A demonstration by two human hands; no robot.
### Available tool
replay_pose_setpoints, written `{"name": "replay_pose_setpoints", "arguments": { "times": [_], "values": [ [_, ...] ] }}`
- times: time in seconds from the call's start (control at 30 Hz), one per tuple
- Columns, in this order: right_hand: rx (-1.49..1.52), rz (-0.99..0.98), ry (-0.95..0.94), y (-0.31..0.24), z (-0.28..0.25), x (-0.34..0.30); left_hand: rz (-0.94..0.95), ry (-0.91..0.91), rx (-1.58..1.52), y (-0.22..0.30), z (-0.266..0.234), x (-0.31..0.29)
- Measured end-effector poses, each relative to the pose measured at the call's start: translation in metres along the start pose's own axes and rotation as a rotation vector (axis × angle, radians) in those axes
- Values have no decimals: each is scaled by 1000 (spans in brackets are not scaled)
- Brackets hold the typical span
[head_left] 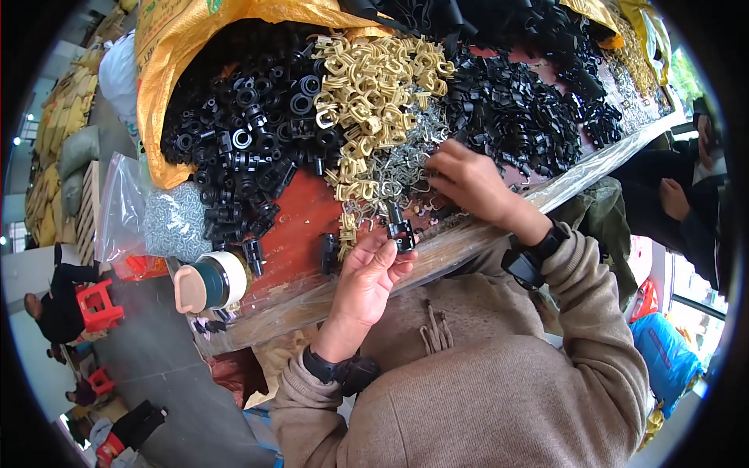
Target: The person assembles components by hand, picking up a black plastic housing, inserting a small metal clip and a beige plastic part, and then setting the finished piece down.
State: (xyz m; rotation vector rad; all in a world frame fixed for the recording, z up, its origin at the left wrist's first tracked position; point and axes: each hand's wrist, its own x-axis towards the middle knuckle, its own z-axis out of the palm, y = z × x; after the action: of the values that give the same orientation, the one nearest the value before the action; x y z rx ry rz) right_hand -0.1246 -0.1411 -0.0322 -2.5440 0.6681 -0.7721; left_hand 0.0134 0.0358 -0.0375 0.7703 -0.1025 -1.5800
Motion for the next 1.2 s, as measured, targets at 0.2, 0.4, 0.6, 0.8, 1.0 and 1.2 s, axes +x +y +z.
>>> {"name": "replay_pose_setpoints", "arguments": {
  "times": [0.2, 0.4, 0.6, 0.8, 1.0, 1.2],
  "values": [
    [142, 102, -169, 6, 3, -5, 11, -1, 11, 1, 0, 0],
    [1186, 918, -369, -16, -17, -5, 28, -21, 18, 4, 3, 0],
    [1747, 985, -673, -25, -7, -25, 8, -179, 30, 13, 14, 5],
    [1757, 1071, -765, -42, -7, -32, -10, -268, 38, 8, 13, -1],
    [1216, 636, -290, -42, -2, -29, 0, -189, -26, 11, 5, 10],
    [331, -155, -82, -48, -14, -19, -27, -129, -130, 12, 7, 13]
  ]
}}
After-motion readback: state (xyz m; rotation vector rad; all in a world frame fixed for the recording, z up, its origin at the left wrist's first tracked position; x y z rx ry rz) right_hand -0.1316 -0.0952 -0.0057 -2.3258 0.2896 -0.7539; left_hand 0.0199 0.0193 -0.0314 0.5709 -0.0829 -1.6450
